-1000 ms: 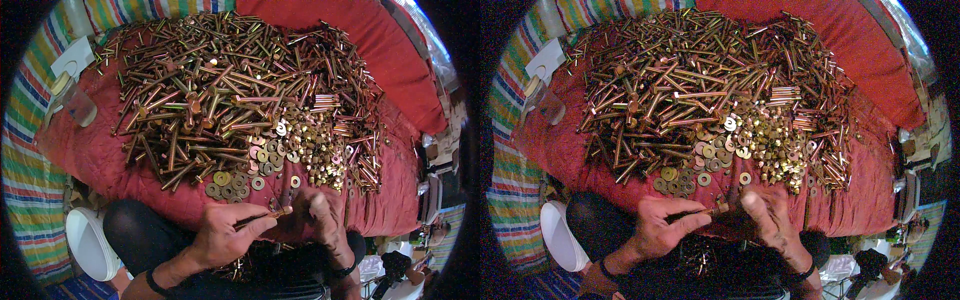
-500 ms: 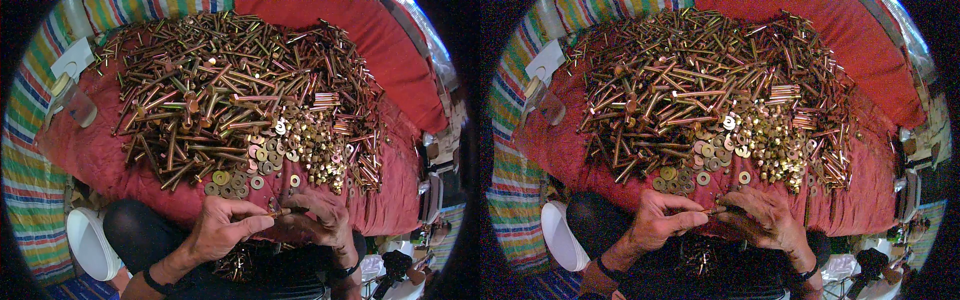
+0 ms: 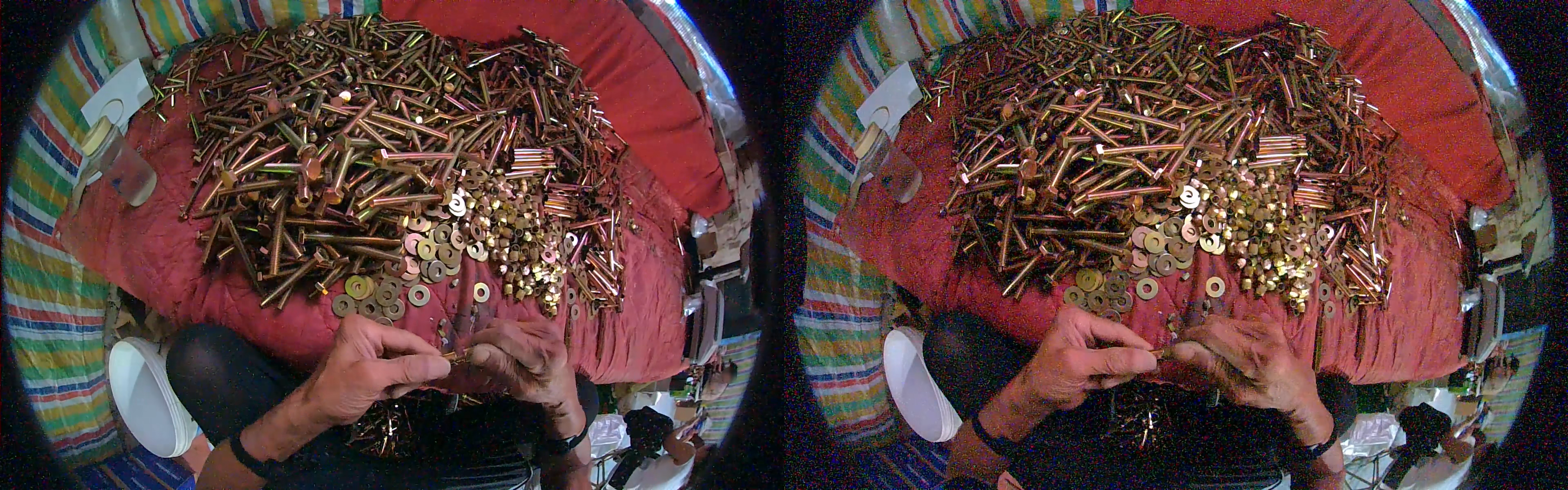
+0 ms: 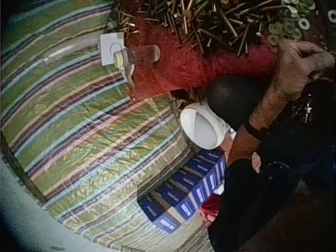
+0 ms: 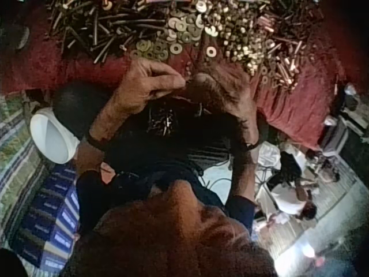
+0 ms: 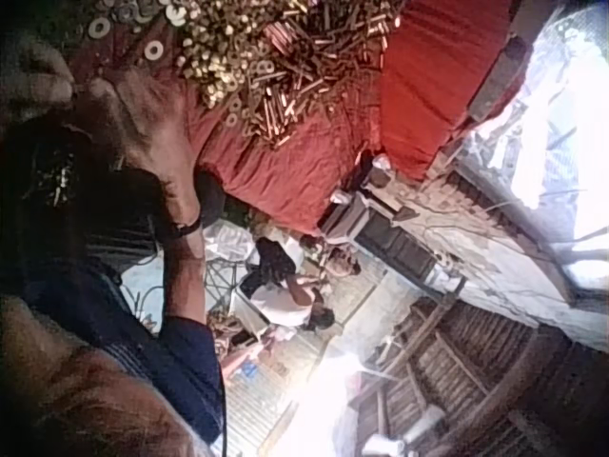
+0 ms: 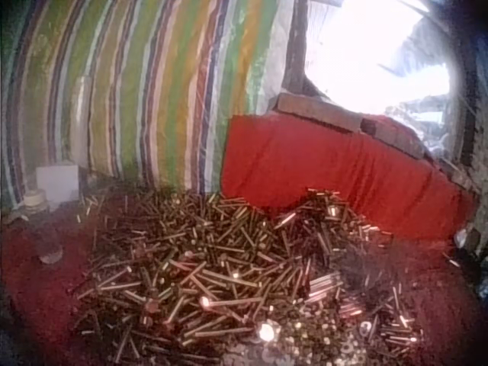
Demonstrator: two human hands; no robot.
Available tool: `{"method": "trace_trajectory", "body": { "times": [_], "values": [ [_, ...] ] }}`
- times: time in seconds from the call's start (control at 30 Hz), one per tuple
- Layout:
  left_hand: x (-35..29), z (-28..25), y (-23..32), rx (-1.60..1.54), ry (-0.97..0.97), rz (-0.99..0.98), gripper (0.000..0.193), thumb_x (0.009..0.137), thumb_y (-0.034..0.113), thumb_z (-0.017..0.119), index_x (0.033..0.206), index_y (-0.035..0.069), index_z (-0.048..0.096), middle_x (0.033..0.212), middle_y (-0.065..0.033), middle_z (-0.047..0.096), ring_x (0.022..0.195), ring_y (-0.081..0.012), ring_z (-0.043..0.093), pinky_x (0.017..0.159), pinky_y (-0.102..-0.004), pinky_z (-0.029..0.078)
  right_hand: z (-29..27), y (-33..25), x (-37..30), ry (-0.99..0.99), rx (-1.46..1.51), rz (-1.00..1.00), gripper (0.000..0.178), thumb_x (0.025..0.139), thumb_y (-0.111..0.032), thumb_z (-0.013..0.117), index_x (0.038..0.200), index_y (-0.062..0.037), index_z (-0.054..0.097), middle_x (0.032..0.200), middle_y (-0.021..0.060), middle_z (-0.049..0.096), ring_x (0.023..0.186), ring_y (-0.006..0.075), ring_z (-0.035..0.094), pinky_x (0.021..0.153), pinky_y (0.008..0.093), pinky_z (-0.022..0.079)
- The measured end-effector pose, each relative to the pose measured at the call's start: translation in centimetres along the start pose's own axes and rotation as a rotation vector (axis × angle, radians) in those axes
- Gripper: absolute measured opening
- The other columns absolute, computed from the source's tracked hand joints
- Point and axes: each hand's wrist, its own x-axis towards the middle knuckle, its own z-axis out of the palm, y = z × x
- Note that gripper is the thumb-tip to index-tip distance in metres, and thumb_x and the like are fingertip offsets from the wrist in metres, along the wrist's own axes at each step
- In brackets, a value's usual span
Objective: The person sits on the floor and repeatedly picks up brass-colored metal rods and washers from a large pile. They thread the washers onto the rods by hand, one at a time, and place the assembled pieces back onto the pile.
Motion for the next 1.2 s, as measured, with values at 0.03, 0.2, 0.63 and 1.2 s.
{"method": "trace_trajectory", "body": {
  "times": [0.03,0.2,0.63,1.2],
  "values": [
    [0.0,0.1,-0.1,0.009,0.007,0.012,0.018,0.092,0.015,0.076,0.096,-0.003,0.078,0.064,0.0004,0.062,0.052,-0.0032,0.047,0.047,-0.0208,0.032,0.1,-0.5,0.1,0.031,0.000,0.115,0.033,0.089,-0.023,0.077,0.117,-0.0074,0.071,0.113,0.0046,0.073,0.108,0.0268,0.070,0.095,0.0390,0.053],
    [0.0,-0.2,0.1,-0.042,0.021,-0.028,0.019,0.092,0.014,0.077,0.096,-0.004,0.078,0.064,-0.0004,0.062,0.052,-0.0033,0.047,0.046,-0.0204,0.030,-0.5,-1.5,0.9,0.147,0.238,0.308,0.026,0.088,-0.020,0.079,0.110,-0.0063,0.073,0.104,0.0065,0.075,0.100,0.0235,0.072,0.089,0.0349,0.054],
    [0.3,0.0,-0.5,-0.072,-0.004,-0.009,0.020,0.092,0.014,0.077,0.098,-0.004,0.077,0.063,-0.0006,0.061,0.050,-0.0028,0.046,0.044,-0.0198,0.029,-0.5,-0.8,1.3,0.018,-0.017,0.063,0.033,0.080,-0.014,0.085,0.110,-0.0082,0.074,0.096,0.0048,0.074,0.085,0.0231,0.072,0.074,0.0341,0.058],
    [0.5,0.9,0.9,0.844,-0.007,0.536,0.018,0.092,0.019,0.074,0.091,0.001,0.076,0.071,-0.0017,0.065,0.063,-0.0178,0.062,0.060,-0.0349,0.049,-2.1,0.3,1.5,0.269,0.162,0.182,0.011,0.090,-0.007,0.075,0.100,-0.0014,0.073,0.081,0.0062,0.069,0.071,0.0181,0.066,0.064,0.0342,0.050]
  ]
}}
